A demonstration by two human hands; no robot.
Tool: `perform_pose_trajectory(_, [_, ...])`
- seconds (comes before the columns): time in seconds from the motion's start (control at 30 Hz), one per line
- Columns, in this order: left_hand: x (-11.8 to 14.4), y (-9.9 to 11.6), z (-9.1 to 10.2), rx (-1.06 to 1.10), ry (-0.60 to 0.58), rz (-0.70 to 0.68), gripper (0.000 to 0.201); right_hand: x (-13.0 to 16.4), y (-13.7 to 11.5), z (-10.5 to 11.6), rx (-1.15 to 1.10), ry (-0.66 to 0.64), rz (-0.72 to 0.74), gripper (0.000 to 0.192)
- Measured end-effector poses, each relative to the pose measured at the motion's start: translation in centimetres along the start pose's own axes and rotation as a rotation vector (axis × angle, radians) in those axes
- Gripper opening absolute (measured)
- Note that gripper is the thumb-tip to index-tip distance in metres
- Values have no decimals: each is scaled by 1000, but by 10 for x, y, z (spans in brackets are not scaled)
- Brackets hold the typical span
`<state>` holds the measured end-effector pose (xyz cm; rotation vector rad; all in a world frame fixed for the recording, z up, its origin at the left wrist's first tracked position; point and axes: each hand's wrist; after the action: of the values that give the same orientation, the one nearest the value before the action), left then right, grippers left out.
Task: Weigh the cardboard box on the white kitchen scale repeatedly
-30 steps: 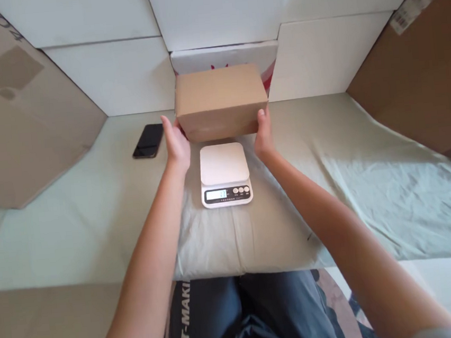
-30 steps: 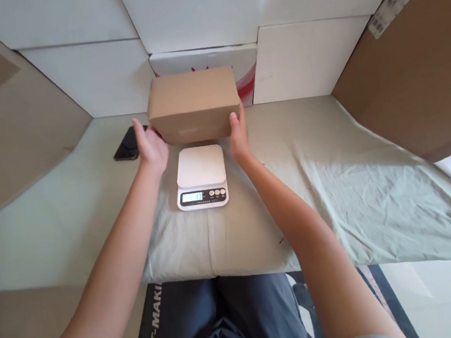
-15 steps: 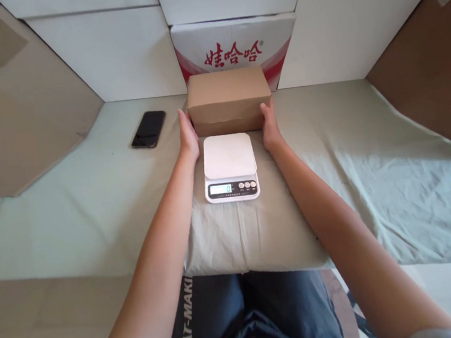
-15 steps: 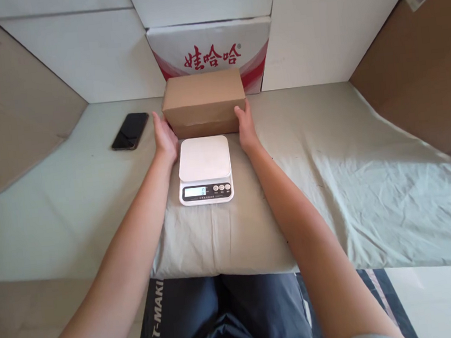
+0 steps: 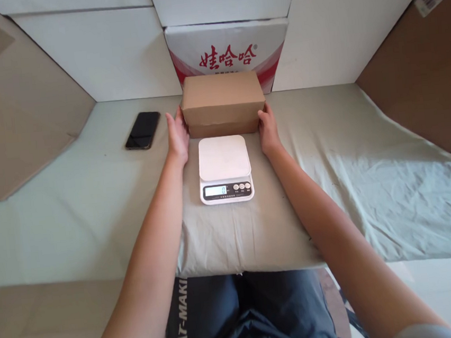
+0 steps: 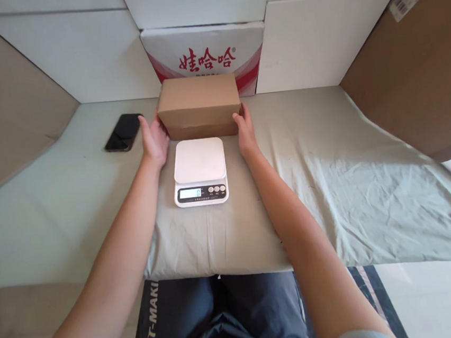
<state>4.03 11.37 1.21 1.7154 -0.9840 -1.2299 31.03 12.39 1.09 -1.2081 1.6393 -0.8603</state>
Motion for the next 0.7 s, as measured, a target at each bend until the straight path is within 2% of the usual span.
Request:
perform_pose_trajectory(0.13, [2,6,12,29,-126,102,94,-4,3,3,1,6,-9,52])
perform_pose_trajectory(0.23, [0,3,14,77,-148,142,94,-5,5,3,27,-27,11,50])
perform_pose_trajectory(0.43, [-6,-6,0,126,-120,87,75,-4,6,1,62,-56,35,56])
perform_pose_trajectory(0.57, [-7,-6,-8,146,-113,62,75,-6,7,-1,75,-96,82,65])
perform_pose_trajectory(0.7, [-7,-7,-8,143,-142,41,80,-12,12,-1,81,-121,93,69])
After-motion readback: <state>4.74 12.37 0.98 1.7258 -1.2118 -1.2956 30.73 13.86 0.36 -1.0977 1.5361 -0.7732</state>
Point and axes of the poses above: each hand's wrist, its own x-axis away from the middle knuckle, its own z-axis out of the back of the hand, y = z × x, and after that the axes turned 5 degrees about -x, right-handed
